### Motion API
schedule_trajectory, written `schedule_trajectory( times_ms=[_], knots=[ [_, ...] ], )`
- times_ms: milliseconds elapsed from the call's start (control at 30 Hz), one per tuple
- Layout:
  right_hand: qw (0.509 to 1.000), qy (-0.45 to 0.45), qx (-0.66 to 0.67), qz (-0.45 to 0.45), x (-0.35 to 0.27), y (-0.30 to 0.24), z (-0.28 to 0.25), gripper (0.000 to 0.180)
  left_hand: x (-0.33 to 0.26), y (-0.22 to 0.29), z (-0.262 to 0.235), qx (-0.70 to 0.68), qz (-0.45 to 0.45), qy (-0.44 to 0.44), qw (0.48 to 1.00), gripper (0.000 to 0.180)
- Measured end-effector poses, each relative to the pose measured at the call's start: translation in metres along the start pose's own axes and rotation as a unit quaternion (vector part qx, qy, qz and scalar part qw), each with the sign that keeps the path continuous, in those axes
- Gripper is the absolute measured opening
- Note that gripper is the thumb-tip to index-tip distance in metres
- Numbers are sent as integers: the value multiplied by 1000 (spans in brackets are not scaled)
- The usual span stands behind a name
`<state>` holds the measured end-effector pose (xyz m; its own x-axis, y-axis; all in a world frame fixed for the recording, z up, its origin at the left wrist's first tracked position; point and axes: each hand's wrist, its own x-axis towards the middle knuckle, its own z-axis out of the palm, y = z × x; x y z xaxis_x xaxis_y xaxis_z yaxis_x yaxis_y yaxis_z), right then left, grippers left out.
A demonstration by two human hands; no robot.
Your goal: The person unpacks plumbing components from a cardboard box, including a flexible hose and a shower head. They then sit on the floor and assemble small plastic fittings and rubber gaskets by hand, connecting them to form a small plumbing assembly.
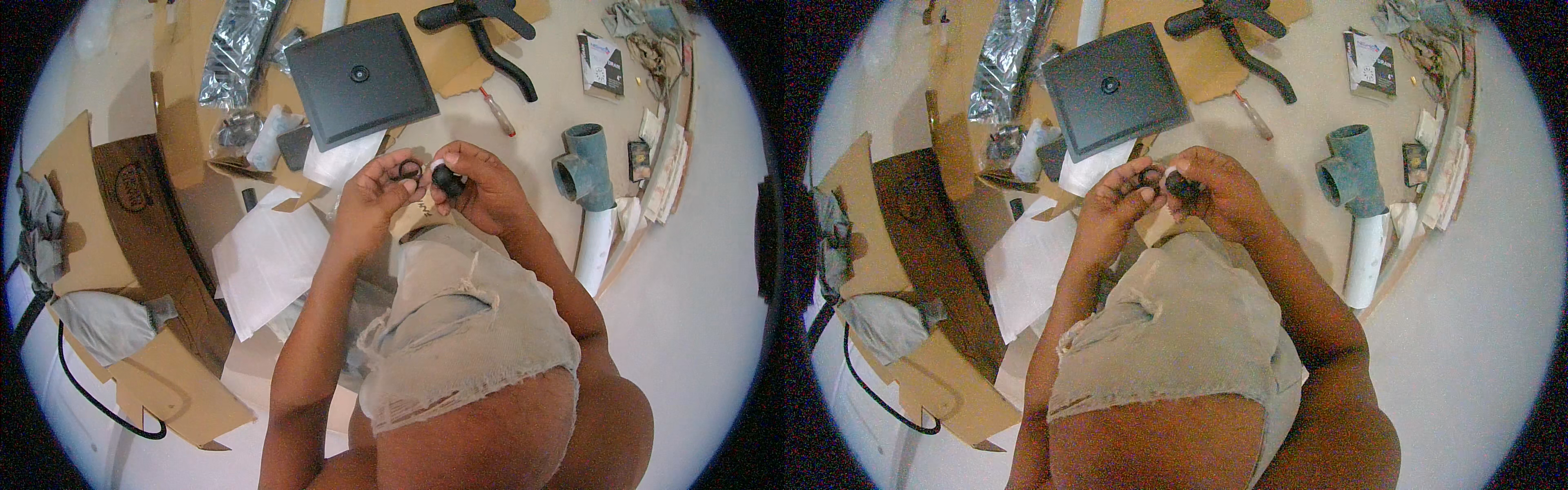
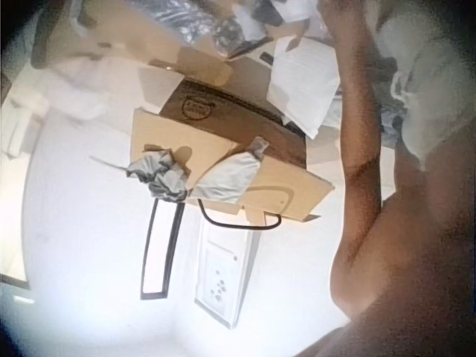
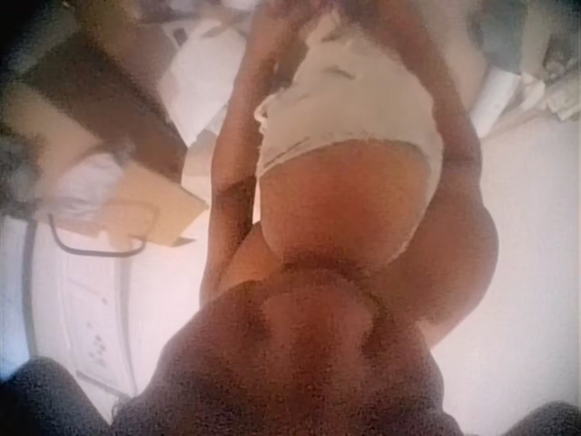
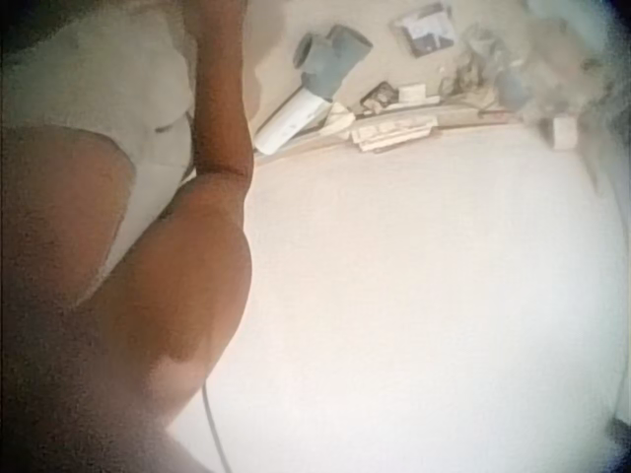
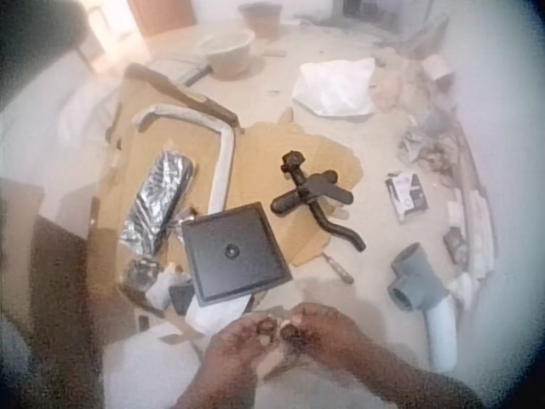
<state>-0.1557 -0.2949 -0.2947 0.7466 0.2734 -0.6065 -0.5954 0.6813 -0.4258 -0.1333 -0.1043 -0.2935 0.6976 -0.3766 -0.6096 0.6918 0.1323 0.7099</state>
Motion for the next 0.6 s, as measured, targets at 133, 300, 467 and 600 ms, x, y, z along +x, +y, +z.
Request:
schedule_trajectory(
  times_ms=[133, 300, 467, 600],
  knots=[
    [989, 42, -141, 15, -1, -5, 4, 24, 2, 2, 2, 33, -1, -10, 999, 43],
    [902, 79, -406, -125, -2, -2, 10, 27, 2, 6, 7, 53, 6, -21, 998, 44],
    [728, 27, -633, -262, -1, 1, 9, 25, 3, 6, 10, 15, 1, -15, 1000, 43],
    [720, -11, -639, -271, -7, -1, 8, 26, 3, 6, 9, 37, -5, -6, 999, 44]
  ],
)
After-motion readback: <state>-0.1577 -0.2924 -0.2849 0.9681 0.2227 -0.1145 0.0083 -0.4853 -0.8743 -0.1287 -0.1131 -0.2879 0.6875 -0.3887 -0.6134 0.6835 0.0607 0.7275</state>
